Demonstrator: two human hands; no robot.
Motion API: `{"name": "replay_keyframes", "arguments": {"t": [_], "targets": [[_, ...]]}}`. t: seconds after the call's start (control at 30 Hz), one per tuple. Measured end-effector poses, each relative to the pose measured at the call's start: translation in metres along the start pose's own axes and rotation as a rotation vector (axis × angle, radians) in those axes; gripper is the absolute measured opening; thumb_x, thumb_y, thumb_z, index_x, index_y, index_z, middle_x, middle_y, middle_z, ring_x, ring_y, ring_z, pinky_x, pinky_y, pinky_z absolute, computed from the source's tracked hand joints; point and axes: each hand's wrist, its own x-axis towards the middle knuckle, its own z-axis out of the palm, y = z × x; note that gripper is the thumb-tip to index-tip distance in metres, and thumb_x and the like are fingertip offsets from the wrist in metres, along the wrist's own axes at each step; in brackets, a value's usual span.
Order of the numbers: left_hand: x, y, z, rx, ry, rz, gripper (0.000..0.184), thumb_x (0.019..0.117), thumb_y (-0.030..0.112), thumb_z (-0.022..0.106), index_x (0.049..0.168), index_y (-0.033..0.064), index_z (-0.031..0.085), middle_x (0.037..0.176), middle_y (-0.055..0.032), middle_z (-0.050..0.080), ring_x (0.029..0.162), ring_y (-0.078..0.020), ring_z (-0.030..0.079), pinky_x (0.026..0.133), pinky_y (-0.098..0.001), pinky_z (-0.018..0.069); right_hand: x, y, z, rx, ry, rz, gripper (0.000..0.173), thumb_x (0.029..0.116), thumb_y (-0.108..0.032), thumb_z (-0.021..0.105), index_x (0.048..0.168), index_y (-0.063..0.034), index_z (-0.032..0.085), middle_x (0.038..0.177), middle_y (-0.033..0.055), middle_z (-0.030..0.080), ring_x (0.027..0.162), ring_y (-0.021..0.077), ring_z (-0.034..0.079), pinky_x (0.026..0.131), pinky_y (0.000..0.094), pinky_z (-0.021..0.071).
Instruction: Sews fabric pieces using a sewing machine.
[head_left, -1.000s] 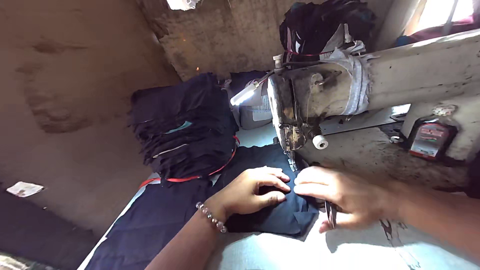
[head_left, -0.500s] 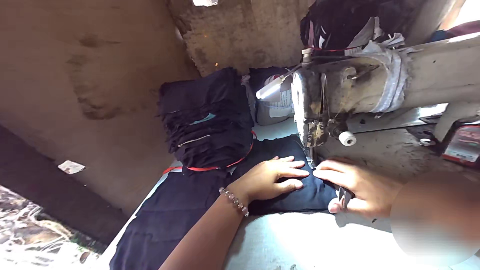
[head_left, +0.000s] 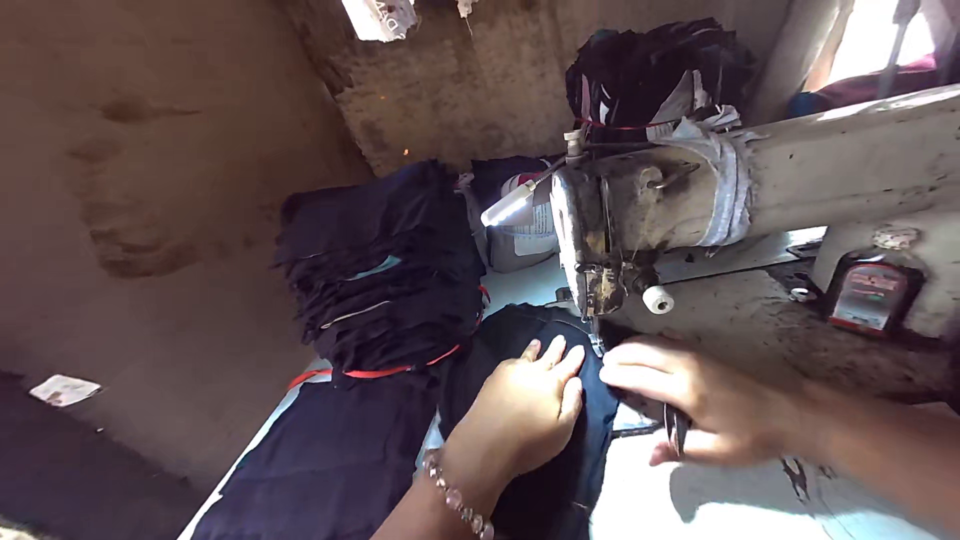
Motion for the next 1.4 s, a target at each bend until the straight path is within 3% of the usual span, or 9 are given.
{"name": "replay_keyframes", "arguments": {"t": [0.13,0.23,0.33,0.5,0.73,0.83,0.97,1.13,1.4], "targets": [[-0.002,-0.009,0.008,0.105,0.211,0.050,0.052,0.1067,0.041,0.027,0.146,0.0297,0.059,0.150,-0.0072,0.056,0.130,-0.0371,0.056,0.096,-0.0564,0.0486,0.000,0.000,0.004,0.064,-0.051,0.002,0.072,0.1013,-0.064,0.040,0.124,-0.0011,0.067,0.120,0.0173,0.069,0.115,0.0306,0.065,0.096,0.0462,0.0531],[0.007,-0.038,0.028,-0.038,0.479,0.410,0.038,0.1063,0.035,0.045,0.128,0.0221,0.073,0.137,-0.0042,0.067,0.130,-0.0300,0.058,0.105,-0.0578,0.0435,-0.001,0.008,0.003,0.009,-0.043,0.076,0.072,0.0994,-0.064,0.042,0.121,-0.0014,0.069,0.119,0.0152,0.070,0.111,0.0314,0.067,0.087,0.0500,0.0542],[0.014,-0.054,0.032,-0.287,0.414,0.656,0.033,0.1062,0.027,0.051,0.125,0.0105,0.074,0.134,-0.0069,0.069,0.139,-0.0302,0.054,0.117,-0.0623,0.0333,-0.001,0.008,0.001,-0.034,-0.036,0.068,0.073,0.0987,-0.066,0.042,0.122,-0.0019,0.069,0.119,0.0146,0.070,0.111,0.0312,0.066,0.085,0.0503,0.0539],[0.020,-0.058,0.024,-0.310,0.317,0.515,0.038,0.1071,0.030,0.048,0.130,0.0103,0.071,0.139,-0.0090,0.066,0.140,-0.0278,0.053,0.119,-0.0562,0.0343,0.002,-0.007,0.002,0.010,-0.047,-0.066,0.068,0.1007,-0.062,0.044,0.129,-0.0027,0.064,0.121,0.0174,0.068,0.116,0.0310,0.064,0.097,0.0451,0.0517],[0.010,-0.044,0.015,-0.129,0.285,0.340,0.046,0.1076,0.026,0.034,0.140,0.0140,0.064,0.145,-0.0071,0.061,0.142,-0.0226,0.051,0.120,-0.0415,0.0357,0.002,0.003,0.002,-0.008,-0.079,0.139,0.070,0.1005,-0.065,0.040,0.118,-0.0030,0.069,0.115,0.0159,0.070,0.111,0.0334,0.066,0.086,0.0531,0.0533],[0.004,-0.041,0.018,-0.012,0.413,0.423,0.050,0.0994,0.018,0.034,0.132,0.0128,0.071,0.134,-0.0064,0.069,0.124,-0.0245,0.066,0.106,-0.0441,0.0487,0.002,0.007,-0.005,-0.025,-0.072,0.191,0.067,0.0992,-0.064,0.043,0.119,-0.0050,0.069,0.123,0.0153,0.068,0.118,0.0339,0.063,0.089,0.0552,0.0521],[0.006,-0.046,0.028,0.019,0.542,0.522,0.045,0.0951,0.022,0.042,0.127,0.0161,0.074,0.128,-0.0061,0.072,0.100,-0.0278,0.071,0.083,-0.0451,0.0528,0.002,-0.001,-0.003,0.032,0.069,-0.042,0.064,0.1032,-0.062,0.039,0.120,-0.0077,0.069,0.115,0.0128,0.070,0.113,0.0258,0.066,0.094,0.0419,0.0531],[0.010,-0.058,0.033,-0.295,0.450,0.696,0.031,0.1026,0.026,0.056,0.117,0.0094,0.077,0.130,-0.0113,0.070,0.133,-0.0267,0.058,0.115,-0.0412,0.0412,-0.002,-0.002,0.003,0.050,0.046,-0.026,0.063,0.1025,-0.061,0.041,0.113,-0.0076,0.073,0.113,0.0121,0.071,0.108,0.0260,0.067,0.089,0.0442,0.0534],[0.015,-0.053,0.030,-0.287,0.412,0.607,0.035,0.1047,0.030,0.055,0.120,0.0075,0.077,0.130,-0.0121,0.070,0.133,-0.0269,0.059,0.116,-0.0406,0.0426,0.003,-0.015,0.005,0.021,0.019,-0.051,0.066,0.1029,-0.062,0.040,0.118,-0.0047,0.069,0.114,0.0137,0.070,0.112,0.0283,0.065,0.090,0.0435,0.0531]]}}
